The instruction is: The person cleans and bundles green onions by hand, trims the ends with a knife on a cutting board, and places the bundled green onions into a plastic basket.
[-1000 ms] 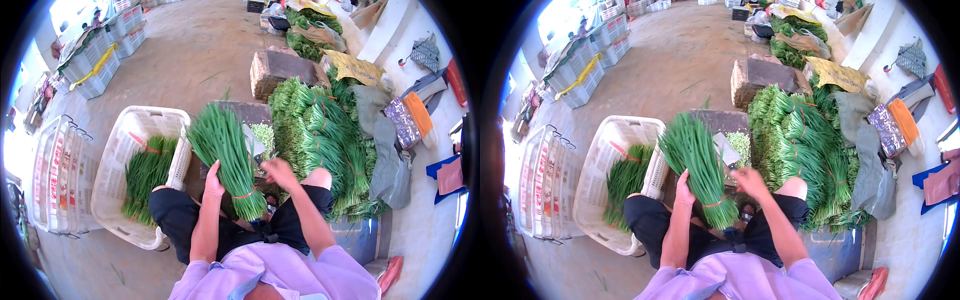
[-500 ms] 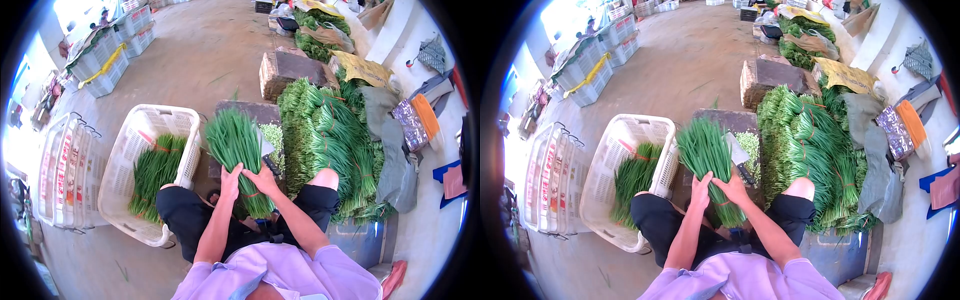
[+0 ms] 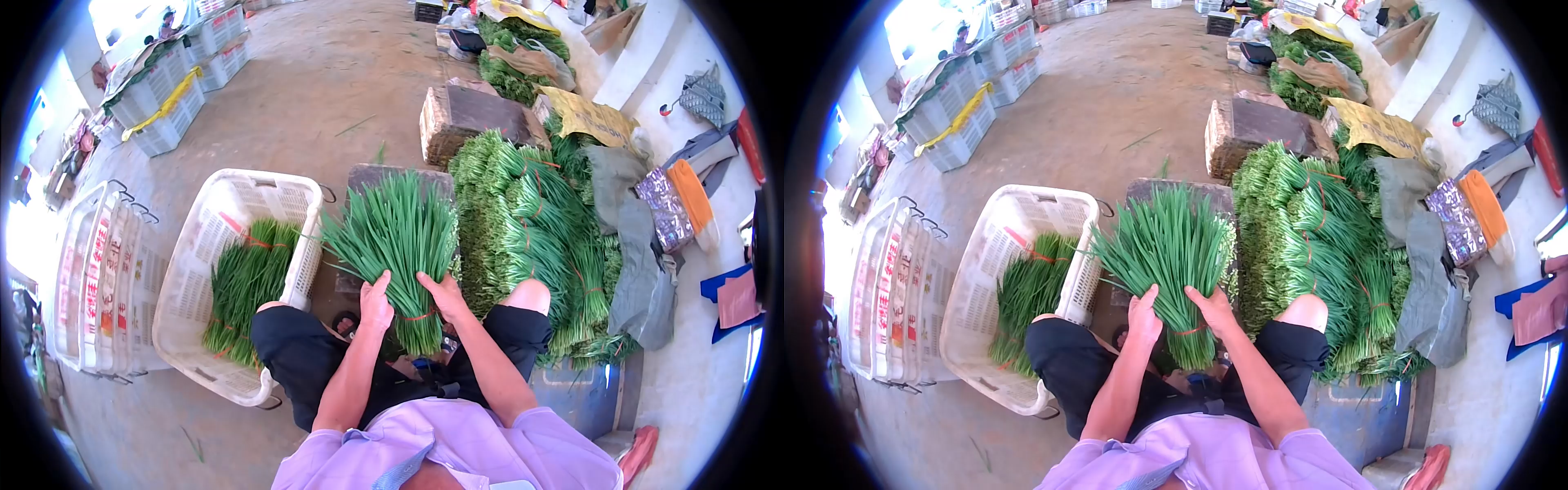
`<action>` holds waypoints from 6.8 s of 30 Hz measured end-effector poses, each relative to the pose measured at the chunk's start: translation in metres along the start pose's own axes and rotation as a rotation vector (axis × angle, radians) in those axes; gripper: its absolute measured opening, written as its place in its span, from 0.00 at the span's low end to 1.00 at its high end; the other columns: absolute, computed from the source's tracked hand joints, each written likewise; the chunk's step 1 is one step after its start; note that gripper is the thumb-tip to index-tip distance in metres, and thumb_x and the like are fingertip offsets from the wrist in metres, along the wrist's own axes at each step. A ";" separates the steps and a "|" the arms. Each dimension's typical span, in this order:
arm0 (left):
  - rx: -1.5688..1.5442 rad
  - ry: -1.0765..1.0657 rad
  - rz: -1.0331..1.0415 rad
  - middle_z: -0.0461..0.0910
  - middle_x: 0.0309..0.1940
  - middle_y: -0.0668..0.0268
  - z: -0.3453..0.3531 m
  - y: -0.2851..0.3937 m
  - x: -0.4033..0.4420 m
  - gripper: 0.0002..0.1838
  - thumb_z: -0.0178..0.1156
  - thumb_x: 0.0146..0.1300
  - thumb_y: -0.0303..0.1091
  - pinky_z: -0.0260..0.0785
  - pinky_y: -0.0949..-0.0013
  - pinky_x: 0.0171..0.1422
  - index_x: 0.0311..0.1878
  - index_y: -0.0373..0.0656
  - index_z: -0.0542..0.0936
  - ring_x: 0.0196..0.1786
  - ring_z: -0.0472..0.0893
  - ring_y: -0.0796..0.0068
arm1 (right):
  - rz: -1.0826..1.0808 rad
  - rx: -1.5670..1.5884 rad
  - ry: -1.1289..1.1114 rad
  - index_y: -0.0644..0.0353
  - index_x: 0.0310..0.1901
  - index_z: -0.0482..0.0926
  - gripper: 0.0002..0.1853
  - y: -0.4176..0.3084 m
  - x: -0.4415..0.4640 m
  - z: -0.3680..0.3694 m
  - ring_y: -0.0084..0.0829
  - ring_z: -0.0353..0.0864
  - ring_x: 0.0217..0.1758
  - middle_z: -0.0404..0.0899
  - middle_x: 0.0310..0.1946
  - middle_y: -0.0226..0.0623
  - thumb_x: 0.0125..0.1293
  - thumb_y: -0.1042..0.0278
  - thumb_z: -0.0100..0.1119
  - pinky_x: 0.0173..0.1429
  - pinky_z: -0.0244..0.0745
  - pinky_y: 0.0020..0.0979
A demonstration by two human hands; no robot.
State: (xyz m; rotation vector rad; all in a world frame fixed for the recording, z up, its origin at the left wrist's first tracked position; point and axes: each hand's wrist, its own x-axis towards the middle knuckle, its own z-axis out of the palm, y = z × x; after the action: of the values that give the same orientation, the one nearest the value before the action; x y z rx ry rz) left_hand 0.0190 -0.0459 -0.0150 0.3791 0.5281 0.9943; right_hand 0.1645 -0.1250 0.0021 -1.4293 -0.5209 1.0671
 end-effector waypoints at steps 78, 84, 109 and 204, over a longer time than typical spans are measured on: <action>0.181 0.102 0.107 0.86 0.46 0.67 -0.004 -0.010 0.001 0.13 0.64 0.63 0.19 0.75 0.69 0.54 0.51 0.39 0.83 0.45 0.83 0.76 | -0.890 -0.914 -0.096 0.61 0.50 0.81 0.12 -0.071 0.022 0.034 0.36 0.83 0.33 0.82 0.32 0.38 0.65 0.73 0.67 0.38 0.79 0.34; 0.194 0.124 0.122 0.86 0.45 0.67 -0.001 -0.007 0.002 0.13 0.64 0.63 0.19 0.75 0.69 0.54 0.51 0.39 0.83 0.45 0.83 0.76 | -0.140 -0.314 -0.102 0.62 0.39 0.86 0.07 -0.081 0.015 0.029 0.11 0.73 0.20 0.82 0.26 0.26 0.69 0.68 0.67 0.21 0.66 0.18; 0.307 0.155 0.200 0.86 0.43 0.69 -0.005 -0.005 0.000 0.10 0.62 0.66 0.21 0.73 0.72 0.49 0.49 0.39 0.84 0.42 0.82 0.81 | -0.408 -0.725 -0.242 0.68 0.59 0.78 0.16 -0.078 0.017 0.051 0.27 0.87 0.29 0.84 0.29 0.38 0.71 0.76 0.57 0.35 0.84 0.29; -0.246 0.096 0.002 0.82 0.59 0.53 -0.067 0.114 -0.037 0.19 0.54 0.74 0.33 0.73 0.48 0.69 0.63 0.34 0.75 0.59 0.82 0.54 | 0.213 -0.048 -0.726 0.70 0.69 0.68 0.34 -0.044 0.003 0.098 0.33 0.83 0.55 0.79 0.59 0.41 0.72 0.52 0.63 0.60 0.80 0.36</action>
State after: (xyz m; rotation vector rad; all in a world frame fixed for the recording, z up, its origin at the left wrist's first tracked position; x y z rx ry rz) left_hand -0.1146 -0.0171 0.0006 0.1130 0.4853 1.0692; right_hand 0.0965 -0.0627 0.0561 -1.1229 -0.9235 1.7661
